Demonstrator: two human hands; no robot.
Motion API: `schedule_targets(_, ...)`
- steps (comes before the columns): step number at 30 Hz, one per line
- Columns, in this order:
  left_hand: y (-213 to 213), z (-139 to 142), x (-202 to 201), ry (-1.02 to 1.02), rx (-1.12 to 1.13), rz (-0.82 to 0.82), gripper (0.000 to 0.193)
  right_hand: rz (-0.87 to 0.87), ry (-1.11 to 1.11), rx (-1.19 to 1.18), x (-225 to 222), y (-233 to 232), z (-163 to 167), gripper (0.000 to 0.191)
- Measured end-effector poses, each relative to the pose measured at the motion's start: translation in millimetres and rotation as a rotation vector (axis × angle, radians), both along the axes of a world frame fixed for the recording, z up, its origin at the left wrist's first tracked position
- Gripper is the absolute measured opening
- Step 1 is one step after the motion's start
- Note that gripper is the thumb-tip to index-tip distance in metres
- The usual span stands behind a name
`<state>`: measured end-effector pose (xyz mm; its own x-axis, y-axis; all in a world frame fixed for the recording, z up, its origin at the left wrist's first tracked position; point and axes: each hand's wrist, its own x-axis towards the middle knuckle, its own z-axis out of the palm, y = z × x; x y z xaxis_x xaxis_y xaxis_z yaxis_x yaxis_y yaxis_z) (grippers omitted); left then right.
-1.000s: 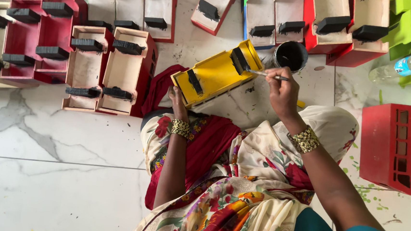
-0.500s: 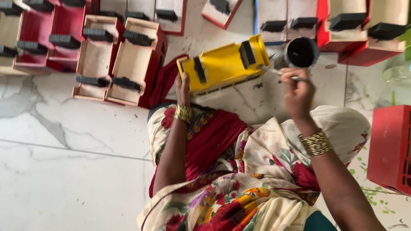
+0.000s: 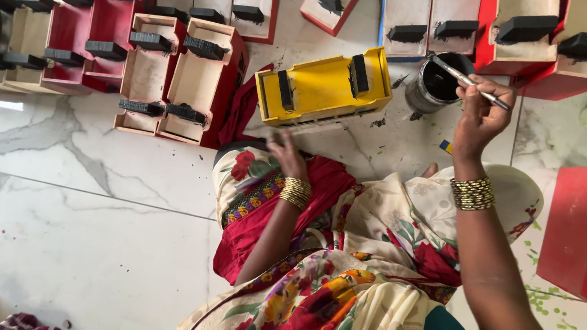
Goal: The person sits on the floor and paints black paint onto the window and trim sections of a yellow wooden toy bus using a small brush, repeatedly dipping the brush into an open paint can and rotating the bus to reach different sides.
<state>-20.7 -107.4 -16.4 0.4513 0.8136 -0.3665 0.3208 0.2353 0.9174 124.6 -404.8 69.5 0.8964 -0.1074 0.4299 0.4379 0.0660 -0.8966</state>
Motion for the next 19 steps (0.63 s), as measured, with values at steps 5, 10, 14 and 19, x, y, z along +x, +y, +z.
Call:
schedule_targets(5, -34.0, 10.4, -3.2, -0.239, 0.763, -0.628, 0.053, -0.071, 0.069, 0.110, -1.6, -10.0, -14.9, 0.018)
schedule_targets(10, -35.6, 0.9, 29.2, -0.102, 0.458, -0.490, 0.058, -0.202, 0.156, -0.057, -6.8, -21.8, -16.8, 0.012)
schedule_targets(14, -31.4, -17.4, 33.5, -0.064, -0.121, -0.170, 0.079, -0.326, 0.171, -0.424, -2.5, -19.6, -15.6, 0.012)
schedule_targets(19, -11.9, -12.3, 29.5, -0.068, -0.622, -0.233, 0.113, -0.269, 0.050, -0.550, 32.0, 0.0, -18.2, 0.014)
